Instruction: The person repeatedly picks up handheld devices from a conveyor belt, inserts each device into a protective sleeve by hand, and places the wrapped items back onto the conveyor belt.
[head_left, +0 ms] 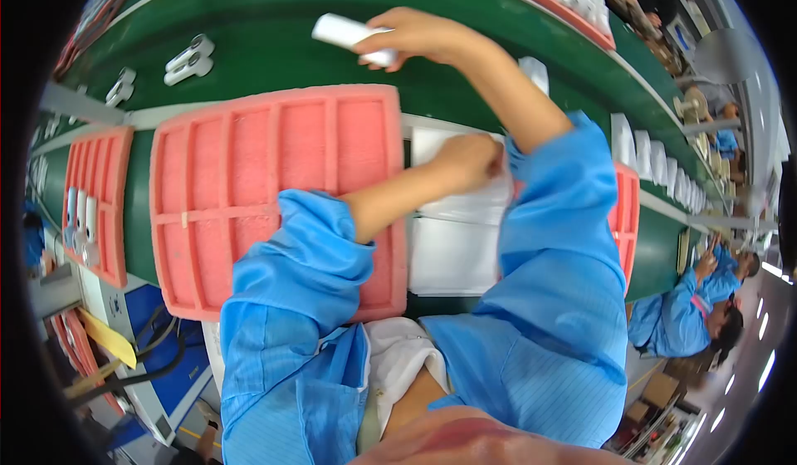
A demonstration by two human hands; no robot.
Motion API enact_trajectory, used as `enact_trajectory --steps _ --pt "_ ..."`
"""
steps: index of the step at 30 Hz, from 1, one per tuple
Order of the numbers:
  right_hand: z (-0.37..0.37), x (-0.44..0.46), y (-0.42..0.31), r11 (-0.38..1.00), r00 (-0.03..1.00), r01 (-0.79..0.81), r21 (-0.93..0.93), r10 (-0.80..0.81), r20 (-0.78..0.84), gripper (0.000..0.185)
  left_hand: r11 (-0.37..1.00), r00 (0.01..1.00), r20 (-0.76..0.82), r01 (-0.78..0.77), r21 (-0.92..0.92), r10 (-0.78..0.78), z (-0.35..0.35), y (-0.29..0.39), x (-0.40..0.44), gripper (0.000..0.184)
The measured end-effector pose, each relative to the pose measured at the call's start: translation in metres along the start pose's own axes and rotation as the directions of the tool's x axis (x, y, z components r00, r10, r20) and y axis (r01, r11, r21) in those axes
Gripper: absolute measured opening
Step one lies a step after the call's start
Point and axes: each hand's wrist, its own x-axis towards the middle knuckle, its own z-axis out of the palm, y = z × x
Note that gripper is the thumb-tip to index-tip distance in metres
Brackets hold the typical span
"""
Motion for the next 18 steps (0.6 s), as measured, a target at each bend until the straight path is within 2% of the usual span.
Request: enact_trajectory --steps 2,3,4,6,7,8,10,13,18 --pt "-0.029 -0.074 0.011 0.996 0.978 0.057 0.067 -0.043 -0.205 0.040 0.979 0.985 -0.102 -0.151 -0.134 0.138 -0.005 -0.011 0.008 0.011" --pt "-0.035 -0.109 0.014 0.995 0.946 0.057 0.078 -0.029 -0.323 0.038 0.961 0.986 -0.136 -0.123 -0.246 0.091 -0.017 -0.006 0.006 0.010" --pt "-0.046 -0.141 0.020 0.990 0.936 0.060 0.127 -0.012 -0.351 0.036 0.957 0.988 -0.153 -0.050 -0.286 0.006 -0.031 0.001 0.005 0.012" --pt "-0.055 -0.187 0.041 0.978 0.886 0.066 0.196 0.033 -0.462 0.039 0.943 0.977 -0.210 -0.042 -0.329 -0.030 -0.054 0.006 0.004 0.012" --pt "-0.056 -0.203 0.047 0.976 0.873 0.063 0.210 0.048 -0.485 0.039 0.968 0.965 -0.262 -0.035 -0.250 -0.033 -0.067 0.011 0.001 0.013" --pt "-0.053 -0.212 0.053 0.970 0.866 0.111 0.218 0.013 -0.501 0.040 0.986 0.927 -0.376 -0.066 -0.154 0.003 -0.077 0.016 -0.002 0.012" --pt "-0.047 -0.220 0.065 0.949 0.848 0.211 0.232 -0.060 -0.526 0.042 0.998 0.872 -0.488 -0.058 -0.021 0.041 -0.090 0.027 -0.008 0.009" --pt "-0.045 -0.217 0.069 0.916 0.897 0.255 0.309 -0.104 -0.431 0.043 0.989 0.783 -0.610 -0.050 0.138 0.124 -0.094 0.039 -0.010 0.007" --pt "-0.037 -0.215 0.066 0.946 0.884 0.169 0.275 -0.022 -0.467 0.047 0.964 0.664 -0.709 -0.071 0.258 0.238 -0.086 0.050 -0.011 0.007"
